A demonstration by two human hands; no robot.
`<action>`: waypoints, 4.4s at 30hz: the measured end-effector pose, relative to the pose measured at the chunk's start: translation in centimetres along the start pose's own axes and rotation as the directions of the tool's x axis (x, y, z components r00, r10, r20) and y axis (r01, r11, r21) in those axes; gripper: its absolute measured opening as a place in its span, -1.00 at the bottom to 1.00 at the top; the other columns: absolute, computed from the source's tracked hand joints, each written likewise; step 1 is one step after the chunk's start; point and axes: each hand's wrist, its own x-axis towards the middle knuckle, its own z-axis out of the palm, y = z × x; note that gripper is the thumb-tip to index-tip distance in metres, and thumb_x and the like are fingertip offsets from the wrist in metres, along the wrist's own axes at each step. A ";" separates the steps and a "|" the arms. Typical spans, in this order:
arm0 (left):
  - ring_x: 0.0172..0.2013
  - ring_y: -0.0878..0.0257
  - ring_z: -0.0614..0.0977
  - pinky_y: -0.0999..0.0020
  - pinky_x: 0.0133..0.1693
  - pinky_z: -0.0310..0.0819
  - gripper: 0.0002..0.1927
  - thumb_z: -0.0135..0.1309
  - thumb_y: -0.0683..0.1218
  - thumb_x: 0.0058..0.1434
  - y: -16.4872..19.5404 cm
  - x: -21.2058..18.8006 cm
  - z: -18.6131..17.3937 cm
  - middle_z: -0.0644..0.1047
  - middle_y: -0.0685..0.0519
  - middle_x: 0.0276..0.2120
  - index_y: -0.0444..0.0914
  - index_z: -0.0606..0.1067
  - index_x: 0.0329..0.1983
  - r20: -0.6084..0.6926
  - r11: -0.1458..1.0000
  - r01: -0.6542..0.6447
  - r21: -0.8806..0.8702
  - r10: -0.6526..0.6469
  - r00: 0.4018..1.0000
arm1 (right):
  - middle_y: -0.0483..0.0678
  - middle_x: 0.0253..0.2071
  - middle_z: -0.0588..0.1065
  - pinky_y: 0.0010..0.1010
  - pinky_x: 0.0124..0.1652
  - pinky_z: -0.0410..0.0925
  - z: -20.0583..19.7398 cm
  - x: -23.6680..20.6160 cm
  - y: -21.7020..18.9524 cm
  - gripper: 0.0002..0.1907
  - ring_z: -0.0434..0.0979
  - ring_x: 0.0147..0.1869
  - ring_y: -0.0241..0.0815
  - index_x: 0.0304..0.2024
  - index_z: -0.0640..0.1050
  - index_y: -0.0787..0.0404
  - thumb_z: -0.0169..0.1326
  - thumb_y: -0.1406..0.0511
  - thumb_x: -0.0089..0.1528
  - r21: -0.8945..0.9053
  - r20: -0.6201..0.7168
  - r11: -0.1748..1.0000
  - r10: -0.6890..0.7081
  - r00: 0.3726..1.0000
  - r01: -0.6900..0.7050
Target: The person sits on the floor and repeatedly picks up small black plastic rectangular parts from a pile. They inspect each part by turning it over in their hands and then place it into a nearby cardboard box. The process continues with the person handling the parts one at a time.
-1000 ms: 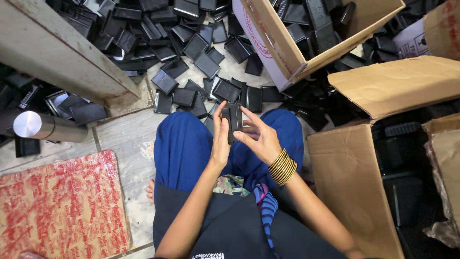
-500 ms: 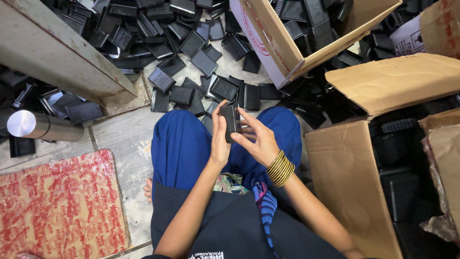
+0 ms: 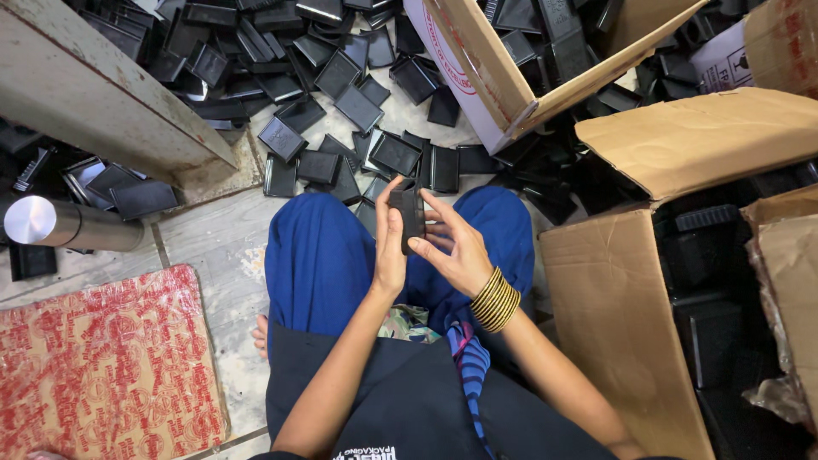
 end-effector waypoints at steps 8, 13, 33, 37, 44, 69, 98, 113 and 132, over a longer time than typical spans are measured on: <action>0.22 0.23 0.40 0.33 0.27 0.25 -0.35 -0.29 0.24 0.55 0.4 0.0 1.2 0.32 -0.05 0.27 -0.24 0.12 0.51 -0.022 0.997 -0.058 -0.054 0.057 0.998 | 0.07 0.19 0.48 -0.29 0.15 0.49 -0.9 -0.6 -1.2 -0.20 0.59 0.20 -0.11 0.46 0.25 0.12 0.28 0.34 0.21 0.015 -0.025 1.000 -0.016 1.000 0.017; 0.28 0.21 0.38 0.32 0.31 0.22 -0.35 -0.32 0.24 0.55 1.2 -0.2 1.5 0.30 -0.06 0.32 -0.24 0.10 0.51 -0.053 0.990 -0.092 0.109 0.098 0.994 | 0.08 0.23 0.46 -0.28 0.14 0.51 0.2 -0.9 -2.1 -0.22 0.58 0.23 -0.10 0.41 0.33 0.15 0.33 0.32 0.16 -0.209 -0.196 0.973 -0.141 0.970 0.099; 0.18 0.14 0.49 0.24 0.18 0.40 -0.35 -0.20 0.21 0.50 -0.3 -0.6 0.8 0.35 -0.08 0.25 -0.28 0.13 0.48 -0.063 0.995 -0.003 -0.100 -0.004 0.998 | 0.11 0.14 0.49 -0.28 0.16 0.51 -0.1 -2.1 -1.6 -0.25 0.63 0.17 -0.07 0.42 0.38 0.19 0.30 0.17 0.22 -0.158 -0.117 0.979 -0.146 0.982 0.127; 0.20 0.12 0.47 0.24 0.18 0.39 -0.36 -0.23 0.19 0.51 -0.4 -0.6 0.6 0.33 -0.09 0.27 -0.28 0.12 0.48 -0.066 0.996 -0.015 -0.092 0.009 0.998 | 0.13 0.15 0.47 -0.25 0.17 0.49 0.0 -2.4 -1.9 -0.22 0.62 0.17 -0.03 0.44 0.36 0.18 0.27 0.12 0.22 -0.178 -0.084 0.978 -0.126 0.988 0.110; 0.21 0.10 0.43 0.19 0.21 0.32 -0.34 -0.26 0.19 0.48 -1.1 -0.9 1.2 0.29 -0.11 0.31 -0.26 0.07 0.50 -0.041 0.994 0.008 -0.107 -0.013 0.999 | 0.12 0.23 0.40 -0.25 0.23 0.44 -0.7 -1.9 -1.6 -0.16 0.53 0.28 -0.03 0.48 0.24 0.13 0.27 0.15 0.21 -0.028 0.002 0.998 -0.059 0.998 0.059; -0.61 0.39 0.26 0.33 -0.54 0.18 -0.60 0.18 0.02 0.30 0.3 0.3 -2.1 0.27 0.06 -0.70 -0.37 0.43 -0.48 -0.146 0.713 0.037 0.700 0.092 0.985 | -0.08 -0.24 0.57 -0.52 -0.14 0.46 -2.8 -1.8 1.6 -0.60 0.55 -0.18 -0.42 0.10 0.51 0.33 0.26 0.32 0.26 -0.080 0.014 0.994 0.071 0.997 -0.070; -0.49 0.41 0.47 0.55 -0.49 0.26 -0.77 -0.10 -0.05 0.48 -7.2 3.2 -10.2 0.56 0.03 -0.32 -0.29 0.40 0.06 -0.222 0.907 0.267 0.325 -0.201 0.954 | 0.02 -0.23 0.57 -0.51 -0.37 0.48 -11.1 4.9 -13.0 0.12 0.61 -0.26 -0.28 0.55 -0.53 0.06 0.06 0.42 0.38 -0.142 -0.397 0.888 -0.455 0.797 0.437; 0.25 -0.21 0.38 -0.11 0.29 0.21 -0.58 0.18 -0.01 0.39 -2.3 5.9 -13.8 0.43 -0.29 0.11 -0.33 0.41 0.18 -0.143 0.297 0.072 0.952 0.224 0.964 | 0.15 0.26 0.38 0.02 0.24 0.17 -8.0 3.8 6.3 -0.17 0.26 0.38 0.17 0.27 0.42 0.12 0.21 -0.14 0.06 -0.926 0.037 0.377 0.043 0.998 0.018; -0.12 0.27 0.68 0.36 -0.12 0.58 -0.76 -0.01 -0.13 0.45 -5.3 18.1 -13.6 0.64 -0.04 -0.08 -0.25 0.52 0.13 0.043 0.844 0.111 0.525 -0.156 0.987 | -0.04 -0.07 0.56 -0.03 0.16 0.22 -7.8 5.7 11.8 -0.71 0.44 0.14 0.05 -0.21 0.65 0.06 0.13 0.07 0.14 -0.871 -0.089 0.489 -0.257 0.962 0.050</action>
